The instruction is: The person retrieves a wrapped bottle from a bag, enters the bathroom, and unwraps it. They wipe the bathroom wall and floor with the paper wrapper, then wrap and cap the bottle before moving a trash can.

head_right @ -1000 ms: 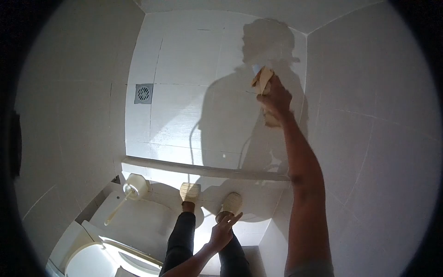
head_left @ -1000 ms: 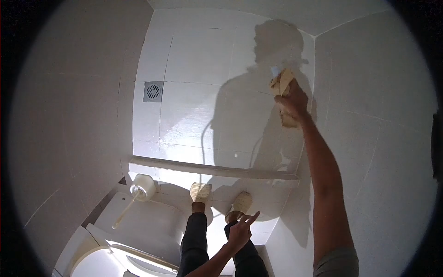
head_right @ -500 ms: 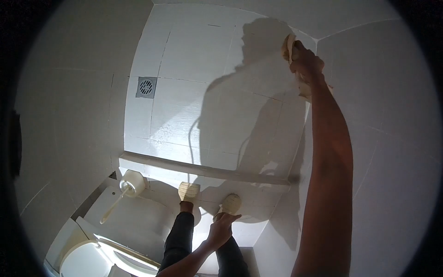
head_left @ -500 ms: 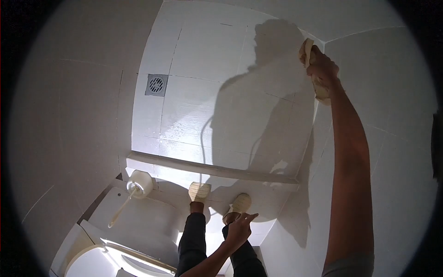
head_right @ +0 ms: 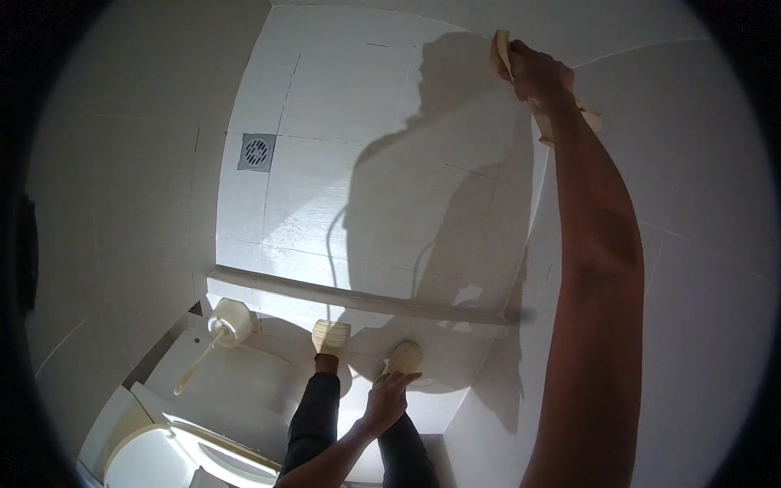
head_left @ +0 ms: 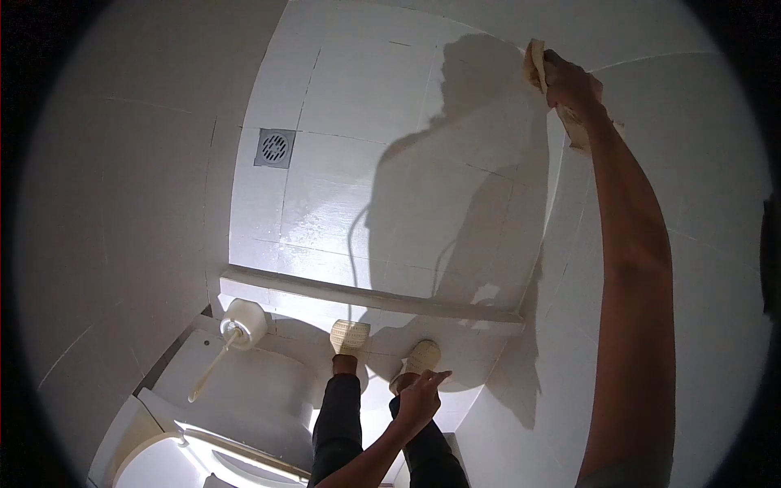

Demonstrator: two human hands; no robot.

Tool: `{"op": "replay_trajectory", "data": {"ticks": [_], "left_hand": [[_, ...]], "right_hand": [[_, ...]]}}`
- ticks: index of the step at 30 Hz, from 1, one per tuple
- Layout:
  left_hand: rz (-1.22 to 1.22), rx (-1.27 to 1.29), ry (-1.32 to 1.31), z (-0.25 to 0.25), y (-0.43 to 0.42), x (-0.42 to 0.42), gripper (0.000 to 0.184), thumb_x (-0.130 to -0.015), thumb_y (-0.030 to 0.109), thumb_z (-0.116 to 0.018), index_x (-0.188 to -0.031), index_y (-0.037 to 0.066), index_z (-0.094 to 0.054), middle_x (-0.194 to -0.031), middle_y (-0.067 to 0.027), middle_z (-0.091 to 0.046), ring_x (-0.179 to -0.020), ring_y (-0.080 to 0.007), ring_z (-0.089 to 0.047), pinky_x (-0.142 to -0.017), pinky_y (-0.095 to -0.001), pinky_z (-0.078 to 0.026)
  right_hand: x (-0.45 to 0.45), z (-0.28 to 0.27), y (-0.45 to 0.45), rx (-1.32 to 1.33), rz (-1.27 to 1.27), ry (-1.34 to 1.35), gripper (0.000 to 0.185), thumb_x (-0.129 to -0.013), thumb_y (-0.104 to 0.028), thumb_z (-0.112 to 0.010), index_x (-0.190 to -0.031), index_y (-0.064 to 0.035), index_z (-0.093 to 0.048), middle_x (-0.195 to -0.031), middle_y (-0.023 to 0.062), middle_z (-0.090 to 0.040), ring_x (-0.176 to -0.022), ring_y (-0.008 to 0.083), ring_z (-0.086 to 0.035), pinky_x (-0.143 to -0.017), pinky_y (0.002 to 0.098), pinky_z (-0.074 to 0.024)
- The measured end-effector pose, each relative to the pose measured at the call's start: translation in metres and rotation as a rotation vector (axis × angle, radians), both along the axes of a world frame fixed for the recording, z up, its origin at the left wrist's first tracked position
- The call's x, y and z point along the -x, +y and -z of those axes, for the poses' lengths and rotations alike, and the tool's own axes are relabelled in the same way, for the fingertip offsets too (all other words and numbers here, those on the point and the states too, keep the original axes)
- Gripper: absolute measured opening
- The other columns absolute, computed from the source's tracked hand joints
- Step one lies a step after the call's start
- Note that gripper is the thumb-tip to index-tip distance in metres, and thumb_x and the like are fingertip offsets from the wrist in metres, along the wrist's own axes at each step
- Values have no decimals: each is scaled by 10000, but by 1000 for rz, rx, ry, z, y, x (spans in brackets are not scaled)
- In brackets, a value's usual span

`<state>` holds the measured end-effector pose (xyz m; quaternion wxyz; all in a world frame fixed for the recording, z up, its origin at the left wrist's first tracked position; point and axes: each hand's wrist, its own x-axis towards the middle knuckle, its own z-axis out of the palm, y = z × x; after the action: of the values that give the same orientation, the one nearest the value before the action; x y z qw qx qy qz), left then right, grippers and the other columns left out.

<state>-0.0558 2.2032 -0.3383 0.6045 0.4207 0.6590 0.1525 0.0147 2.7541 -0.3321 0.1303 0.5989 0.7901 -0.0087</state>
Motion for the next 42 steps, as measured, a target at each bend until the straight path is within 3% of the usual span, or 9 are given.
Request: {"op": "replay_trajectory", "data": {"ticks": [11,21,27,29,37,39,42], "left_hand": [[-16,-27,32,10,-2,-8,374,-758,-47,-504,-1079,125,-590,-984,-121,-600,-866,-319,-595,-770,-425,-480],[-36,-49,48,11,-5,-18,362,-775,-13,-514,-1088,153,-593,-962,-84,-604,-872,-319,-582,-817,-460,-428],[-18,-36,26,1,1,-12,358,-783,-4,-516,-1093,161,-587,-967,-85,-605,-878,-317,-588,-816,-461,-431],[-35,-47,17,5,-2,-13,354,-783,-3,-517,-1092,155,-586,-973,-87,-606,-862,-317,-594,-810,-450,-442],[-35,-44,37,5,-2,-6,344,-784,-11,-518,-1087,137,-585,-976,-89,-612,-824,-299,-612,-769,-420,-478],[-41,-135,55,4,-1,-4,353,-779,-11,-499,-1098,116,-582,-938,-105,-594,-770,-306,-621,-639,-384,-520],[-90,-176,34,6,-3,-5,353,-775,-16,-502,-1095,109,-581,-936,-109,-594,-754,-294,-621,-621,-381,-516]], "right_hand": [[55,0,-4,-3,-258,90,844,-523,-112,-722,-1268,-362,-415,-980,10,-645,-944,252,-615,-756,438,-465],[78,18,-47,115,-356,-1,787,-559,-106,-728,-1253,-353,-452,-998,6,-644,-941,232,-616,-800,414,-459],[102,23,-78,275,-424,-85,871,-511,-93,-758,-1285,-302,-417,-968,22,-642,-886,227,-626,-709,381,-512],[111,20,-87,199,-479,-7,641,-564,-90,-744,-1147,-231,-516,-915,20,-658,-866,231,-637,-701,395,-487],[129,27,-82,186,-508,-33,604,-536,-72,-744,-1086,-214,-538,-850,8,-659,-814,225,-642,-669,379,-483],[126,28,-80,147,-545,-24,609,-530,-67,-741,-1084,-218,-540,-846,7,-658,-812,221,-642,-671,378,-481],[126,26,-81,168,-502,13,621,-518,-67,-741,-1081,-233,-541,-842,3,-657,-814,221,-642,-680,384,-478]]}}
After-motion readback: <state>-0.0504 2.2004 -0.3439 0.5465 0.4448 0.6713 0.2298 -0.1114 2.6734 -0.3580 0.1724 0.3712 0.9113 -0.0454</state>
